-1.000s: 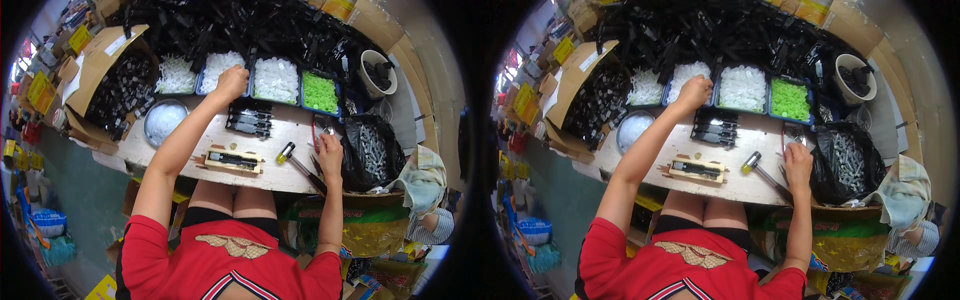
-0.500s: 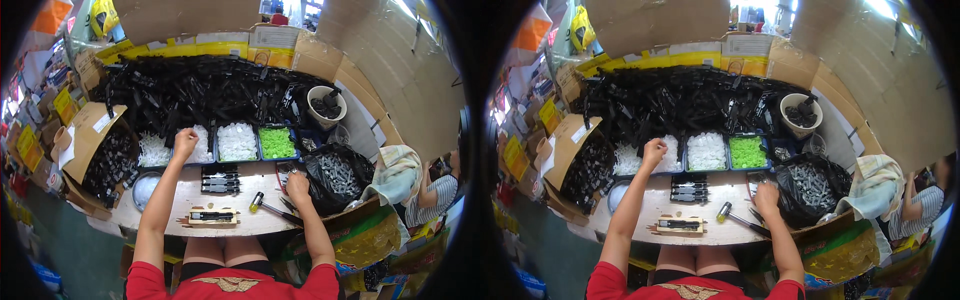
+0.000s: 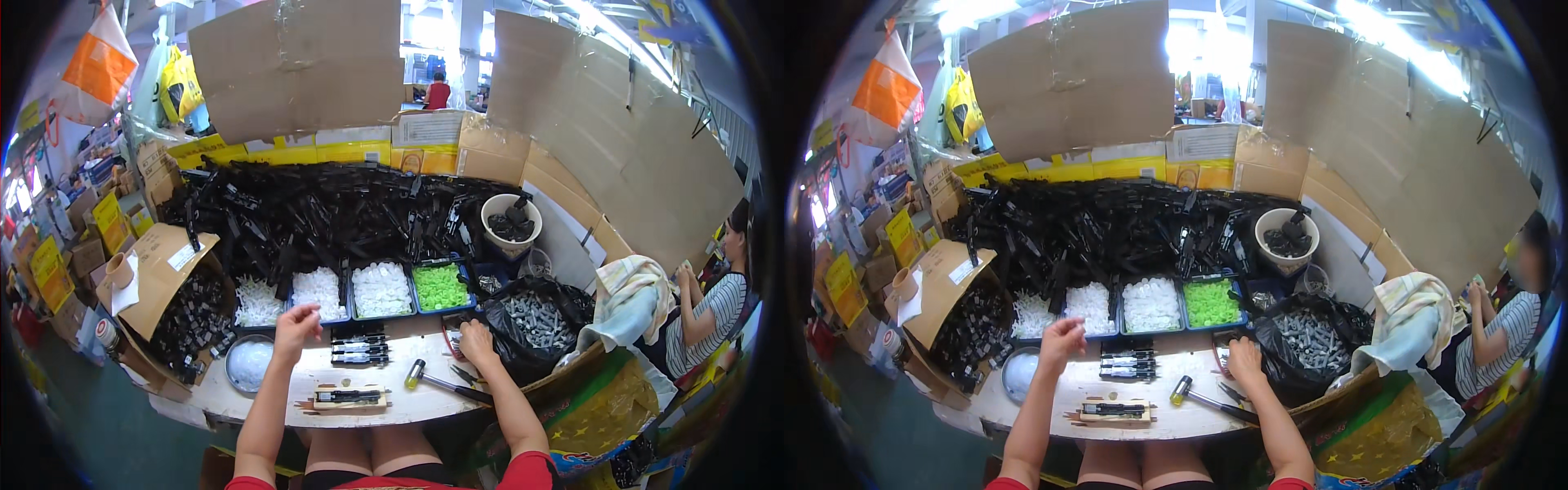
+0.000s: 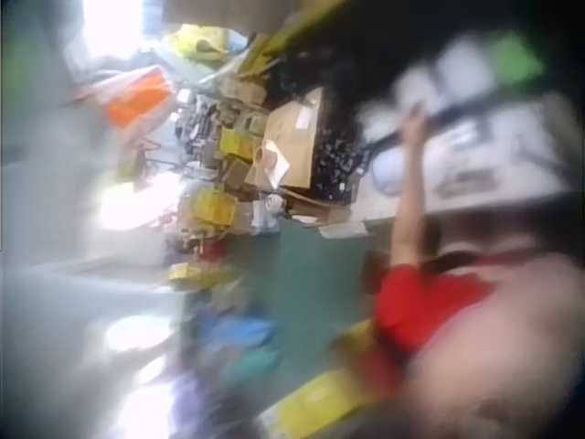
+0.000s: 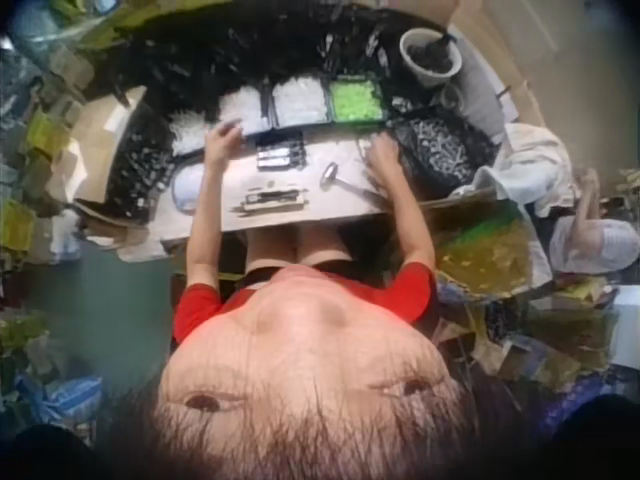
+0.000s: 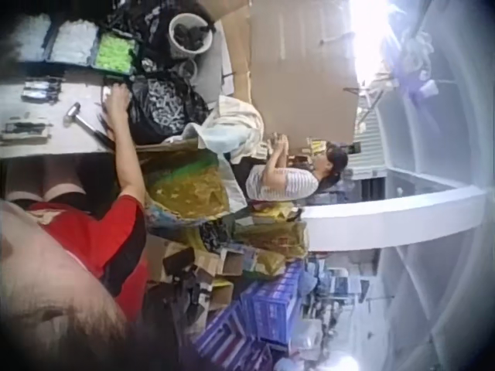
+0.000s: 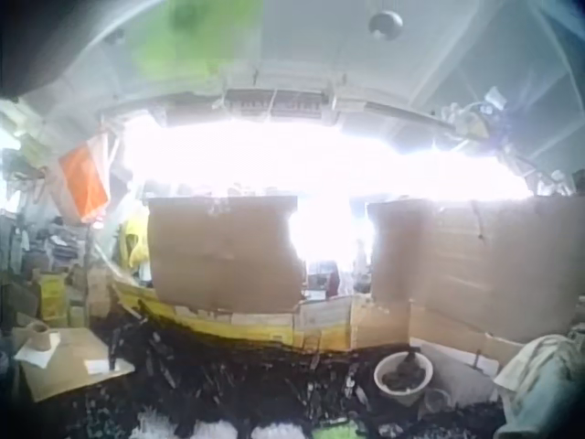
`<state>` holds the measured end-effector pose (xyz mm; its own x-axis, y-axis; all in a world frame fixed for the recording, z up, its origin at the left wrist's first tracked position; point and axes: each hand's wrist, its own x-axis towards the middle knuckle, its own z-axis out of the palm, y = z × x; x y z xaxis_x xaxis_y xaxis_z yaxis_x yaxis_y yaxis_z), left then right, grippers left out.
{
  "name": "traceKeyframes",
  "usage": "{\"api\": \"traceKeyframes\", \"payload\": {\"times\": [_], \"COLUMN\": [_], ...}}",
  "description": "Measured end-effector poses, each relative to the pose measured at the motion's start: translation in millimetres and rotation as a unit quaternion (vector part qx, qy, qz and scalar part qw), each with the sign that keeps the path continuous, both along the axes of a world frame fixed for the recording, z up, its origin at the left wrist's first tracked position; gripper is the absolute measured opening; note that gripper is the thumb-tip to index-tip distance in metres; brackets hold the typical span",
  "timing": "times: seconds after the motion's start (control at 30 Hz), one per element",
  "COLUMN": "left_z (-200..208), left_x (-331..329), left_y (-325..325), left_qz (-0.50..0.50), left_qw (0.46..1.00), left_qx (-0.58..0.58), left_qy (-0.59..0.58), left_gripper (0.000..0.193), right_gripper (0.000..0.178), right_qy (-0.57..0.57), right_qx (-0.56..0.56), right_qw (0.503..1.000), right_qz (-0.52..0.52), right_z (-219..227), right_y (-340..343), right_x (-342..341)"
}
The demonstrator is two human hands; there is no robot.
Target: Assembling small plastic and metal components at a workbench using a small hammer.
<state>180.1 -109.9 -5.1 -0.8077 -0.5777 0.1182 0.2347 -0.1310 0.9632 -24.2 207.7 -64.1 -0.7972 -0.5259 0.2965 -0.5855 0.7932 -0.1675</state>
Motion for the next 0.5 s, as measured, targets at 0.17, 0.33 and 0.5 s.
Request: {"api": "traceKeyframes", "payload": {"times": [0.17,0.33,0.5], "left_z": [-21.6,-26.4,-21.1], "left_x": [27.2,43.0,52.5], "left_y": [22.1,41.6,87.1], "left_qz": [-0.048,-0.078,-0.130], "left_qw": [0.999,0.996,0.987], "left_qx": [0.008,0.031,0.044], "left_qy": [0.015,-0.017,-0.089], "left_gripper": [0.018,0.017,0.019], "right_gripper": [0.014,0.012,0.005], "right_qy": [0.021,0.046,-0.147], "right_qx": [0.014,-0.110,-0.372], "right_qw": [0.998,0.989,0.880], "right_qz": [0.065,0.093,0.256], "right_z": [3.0,13.5,55.1], "right_y": [3.9,-2.2,-39.1], "right_x": [0.9,13.7,78.0]}}
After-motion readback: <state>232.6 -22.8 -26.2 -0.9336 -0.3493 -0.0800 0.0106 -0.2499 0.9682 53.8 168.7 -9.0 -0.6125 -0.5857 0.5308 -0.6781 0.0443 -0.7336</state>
